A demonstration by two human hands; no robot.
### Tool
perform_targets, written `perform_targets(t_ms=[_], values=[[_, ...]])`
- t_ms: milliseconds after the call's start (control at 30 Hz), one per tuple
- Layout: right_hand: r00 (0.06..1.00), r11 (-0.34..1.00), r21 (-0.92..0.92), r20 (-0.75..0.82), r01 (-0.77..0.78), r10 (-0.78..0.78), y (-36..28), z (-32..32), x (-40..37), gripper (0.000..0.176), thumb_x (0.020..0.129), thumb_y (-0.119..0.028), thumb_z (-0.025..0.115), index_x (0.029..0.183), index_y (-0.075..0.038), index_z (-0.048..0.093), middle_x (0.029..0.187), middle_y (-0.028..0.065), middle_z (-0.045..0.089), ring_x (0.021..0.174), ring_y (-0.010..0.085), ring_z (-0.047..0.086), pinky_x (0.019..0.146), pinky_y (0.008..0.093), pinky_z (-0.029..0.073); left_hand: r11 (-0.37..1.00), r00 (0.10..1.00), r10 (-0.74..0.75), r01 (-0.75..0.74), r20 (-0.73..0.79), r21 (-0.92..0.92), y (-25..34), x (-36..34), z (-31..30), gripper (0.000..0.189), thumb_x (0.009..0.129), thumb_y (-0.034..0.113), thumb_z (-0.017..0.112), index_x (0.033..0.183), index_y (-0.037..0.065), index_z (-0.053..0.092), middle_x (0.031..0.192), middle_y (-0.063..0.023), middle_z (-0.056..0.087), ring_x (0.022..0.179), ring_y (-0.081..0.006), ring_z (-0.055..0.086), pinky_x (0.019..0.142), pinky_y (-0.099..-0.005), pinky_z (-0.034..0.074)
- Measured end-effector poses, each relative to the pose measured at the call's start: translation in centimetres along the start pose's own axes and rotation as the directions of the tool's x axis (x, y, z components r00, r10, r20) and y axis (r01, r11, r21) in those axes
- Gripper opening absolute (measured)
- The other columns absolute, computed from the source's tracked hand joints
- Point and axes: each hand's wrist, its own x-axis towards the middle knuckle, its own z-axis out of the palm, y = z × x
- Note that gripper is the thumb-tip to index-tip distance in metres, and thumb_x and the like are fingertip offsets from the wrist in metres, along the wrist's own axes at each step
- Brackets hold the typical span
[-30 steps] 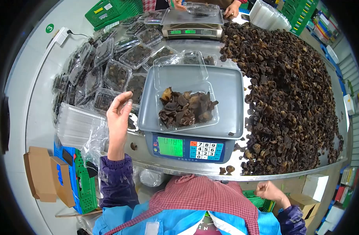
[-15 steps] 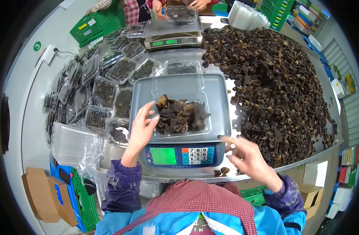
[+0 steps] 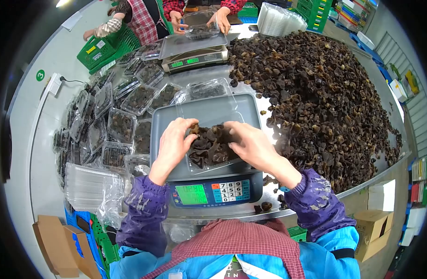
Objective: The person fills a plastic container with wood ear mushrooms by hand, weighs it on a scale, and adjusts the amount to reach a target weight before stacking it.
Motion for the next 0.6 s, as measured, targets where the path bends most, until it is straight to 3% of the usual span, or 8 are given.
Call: perform_targets(t_ms=[33, 133, 167, 233, 367, 433, 467, 600], values=[[1.0, 1.0, 0.0, -0.001, 0.0, 0.0, 0.1, -0.4, -0.4, 0.039, 0.077, -0.005, 0.063, 0.116, -0.008, 0.054, 0.101, 0.0123, 0.06, 0.069, 0.0244, 0.061, 0.066, 0.0332, 0.05, 1.0, 1.0, 0.001, -0.001, 0.0, 0.001, -0.3, 0.3, 0.0, 0.028, 0.074, 0.009, 0.066, 0.101, 0.008, 0.062, 0.09, -0.0075, 0.059, 0.088, -0.0296, 0.056, 0.077, -0.041, 0.045], [0.985, 0.981, 0.17, -0.126, -0.096, 0.118, 0.2, -1.7, -1.4, 0.039, 0.078, 0.001, 0.063, 0.116, -0.003, 0.055, 0.102, 0.0029, 0.06, 0.061, 0.0034, 0.051, 0.057, 0.0202, 0.044, 0.961, 0.987, -0.088, 0.049, -0.134, -0.274, -0.6, 1.1, -1.0, 0.011, 0.077, 0.002, 0.064, 0.088, 0.003, 0.065, 0.078, -0.0085, 0.063, 0.068, -0.0178, 0.061, 0.064, -0.0277, 0.049], [0.977, 0.96, 0.238, -0.115, -0.15, 0.181, -0.1, -2.2, -1.6, 0.035, 0.079, -0.004, 0.063, 0.113, -0.006, 0.056, 0.1, 0.004, 0.062, 0.063, 0.0108, 0.058, 0.062, 0.0263, 0.048, 0.911, 0.975, -0.186, 0.124, -0.123, -0.393, -0.5, 1.2, -1.3, 0.012, 0.077, 0.001, 0.063, 0.089, 0.002, 0.065, 0.08, -0.0078, 0.064, 0.069, -0.0146, 0.061, 0.065, -0.0263, 0.049], [0.978, 0.954, 0.269, -0.127, -0.13, 0.169, -0.8, -2.4, -1.3, 0.035, 0.079, -0.004, 0.063, 0.113, -0.005, 0.055, 0.1, 0.005, 0.061, 0.063, 0.0108, 0.058, 0.062, 0.0259, 0.048, 0.888, 0.977, -0.194, 0.138, -0.086, -0.439, 0.8, 1.8, -2.5, 0.015, 0.077, -0.001, 0.063, 0.092, 0.002, 0.064, 0.08, -0.0081, 0.063, 0.069, -0.0155, 0.06, 0.066, -0.0267, 0.049], [0.993, 0.96, 0.279, -0.099, -0.029, 0.059, -1.9, -2.0, -0.5, 0.034, 0.079, -0.005, 0.064, 0.112, -0.004, 0.056, 0.099, 0.0068, 0.06, 0.064, 0.0114, 0.058, 0.063, 0.0257, 0.048, 0.985, 0.996, 0.02, -0.035, -0.089, -0.17, 1.1, 2.2, -2.6, 0.024, 0.074, -0.001, 0.065, 0.097, 0.005, 0.063, 0.083, -0.0084, 0.061, 0.074, -0.0209, 0.061, 0.07, -0.03, 0.05], [0.996, 0.956, 0.294, -0.074, -0.017, 0.04, -1.9, -1.5, -0.6, 0.032, 0.079, -0.005, 0.064, 0.111, -0.004, 0.057, 0.099, 0.0082, 0.06, 0.065, 0.012, 0.058, 0.063, 0.026, 0.048, 0.98, 0.984, 0.131, -0.147, 0.121, 0.134, 0.0, 1.4, -1.4, 0.032, 0.07, 0.0, 0.068, 0.1, 0.009, 0.061, 0.086, -0.0095, 0.059, 0.081, -0.0276, 0.06, 0.072, -0.0349, 0.048], [0.996, 0.969, 0.249, -0.088, 0.012, 0.01, -1.2, -1.2, -0.8, 0.029, 0.081, -0.002, 0.064, 0.109, -0.002, 0.058, 0.099, 0.0027, 0.06, 0.062, 0.0048, 0.051, 0.057, 0.02, 0.043, 0.98, 0.985, 0.112, -0.131, 0.132, 0.151, -0.2, 1.2, -1.1, 0.036, 0.068, 0.001, 0.069, 0.101, 0.011, 0.061, 0.087, -0.0103, 0.058, 0.086, -0.0314, 0.058, 0.074, -0.0376, 0.047], [0.992, 0.942, 0.323, -0.054, -0.094, 0.118, -0.5, -1.8, -1.8, 0.028, 0.081, -0.002, 0.064, 0.109, -0.002, 0.058, 0.097, 0.0009, 0.06, 0.063, 0.0033, 0.05, 0.057, 0.0198, 0.043, 0.994, 0.994, 0.103, -0.104, 0.026, 0.022, -0.8, 1.3, -2.1, 0.033, 0.068, 0.002, 0.07, 0.099, 0.008, 0.06, 0.086, -0.0103, 0.058, 0.082, -0.0287, 0.059, 0.072, -0.0352, 0.048]])
